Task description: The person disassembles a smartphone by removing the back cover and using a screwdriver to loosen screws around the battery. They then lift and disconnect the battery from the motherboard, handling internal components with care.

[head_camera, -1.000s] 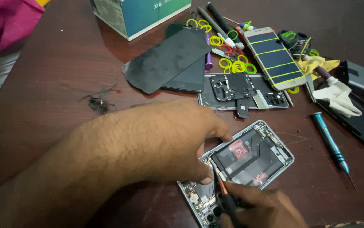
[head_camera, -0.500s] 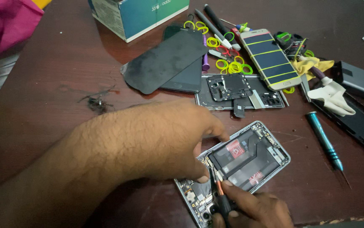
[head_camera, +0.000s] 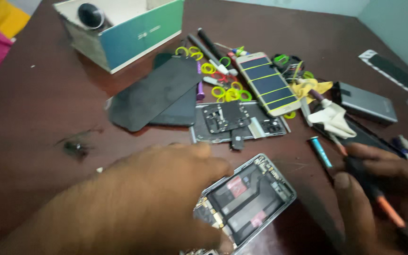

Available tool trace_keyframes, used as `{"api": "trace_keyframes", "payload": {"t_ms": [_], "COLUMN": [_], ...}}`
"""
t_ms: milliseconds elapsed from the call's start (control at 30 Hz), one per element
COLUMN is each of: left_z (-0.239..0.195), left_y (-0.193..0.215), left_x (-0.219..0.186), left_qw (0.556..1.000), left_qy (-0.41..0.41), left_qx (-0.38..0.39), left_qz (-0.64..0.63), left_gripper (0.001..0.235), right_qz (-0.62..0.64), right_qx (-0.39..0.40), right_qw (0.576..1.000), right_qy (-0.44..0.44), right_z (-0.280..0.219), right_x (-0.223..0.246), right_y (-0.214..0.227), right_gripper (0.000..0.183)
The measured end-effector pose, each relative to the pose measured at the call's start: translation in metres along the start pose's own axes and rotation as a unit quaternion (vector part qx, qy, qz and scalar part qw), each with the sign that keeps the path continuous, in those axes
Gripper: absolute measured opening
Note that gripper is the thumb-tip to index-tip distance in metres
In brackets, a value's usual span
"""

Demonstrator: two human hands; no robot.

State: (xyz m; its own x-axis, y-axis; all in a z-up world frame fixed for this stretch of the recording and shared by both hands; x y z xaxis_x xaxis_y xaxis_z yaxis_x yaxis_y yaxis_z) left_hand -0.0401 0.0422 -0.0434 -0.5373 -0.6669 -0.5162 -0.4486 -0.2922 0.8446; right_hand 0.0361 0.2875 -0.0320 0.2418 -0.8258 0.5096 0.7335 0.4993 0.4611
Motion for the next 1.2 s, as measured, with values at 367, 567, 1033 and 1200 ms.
{"api": "trace_keyframes", "payload": {"t_ms": [367, 567, 1033, 1200], "left_z": [0.018, 0.009, 0.006, 0.005], "left_y": [-0.042, -0.032, -0.019, -0.011], "left_x": [0.016, 0.033, 0.047, 0.035], "left_qw": [0.980, 0.965, 0.988, 0.989], "left_qy": [-0.162, -0.190, -0.130, -0.109], "left_qx": [-0.046, -0.113, -0.042, -0.034], "left_qz": [0.102, 0.144, 0.077, 0.098], "left_gripper": [0.091, 0.114, 0.103, 0.105], "right_qz": [-0.002, 0.046, -0.098, -0.124], "right_qx": [0.099, 0.122, 0.272, 0.243], "right_qw": [0.994, 0.984, 0.940, 0.950], "right_qy": [-0.052, -0.124, -0.180, -0.149], "right_z": [0.023, 0.011, -0.007, -0.009], "right_x": [0.006, -0.025, -0.053, -0.058], "right_y": [-0.014, -0.006, -0.013, -0.008], "right_gripper": [0.080, 0.095, 0.049, 0.043]}}
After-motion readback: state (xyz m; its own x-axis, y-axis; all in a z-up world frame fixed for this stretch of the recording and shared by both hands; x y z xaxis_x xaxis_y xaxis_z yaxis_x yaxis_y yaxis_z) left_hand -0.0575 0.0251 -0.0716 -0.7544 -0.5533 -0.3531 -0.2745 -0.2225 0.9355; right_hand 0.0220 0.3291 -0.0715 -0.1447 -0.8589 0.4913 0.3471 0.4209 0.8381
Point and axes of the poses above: each hand's wrist, its own z-axis towards the middle knuckle, its own y-axis out of the back of the hand, x = y × z, the point moved 7 cm from there along z, towards the middle knuckle, and after that the axes turned 6 degrees about -x, right-handed, at the moved point
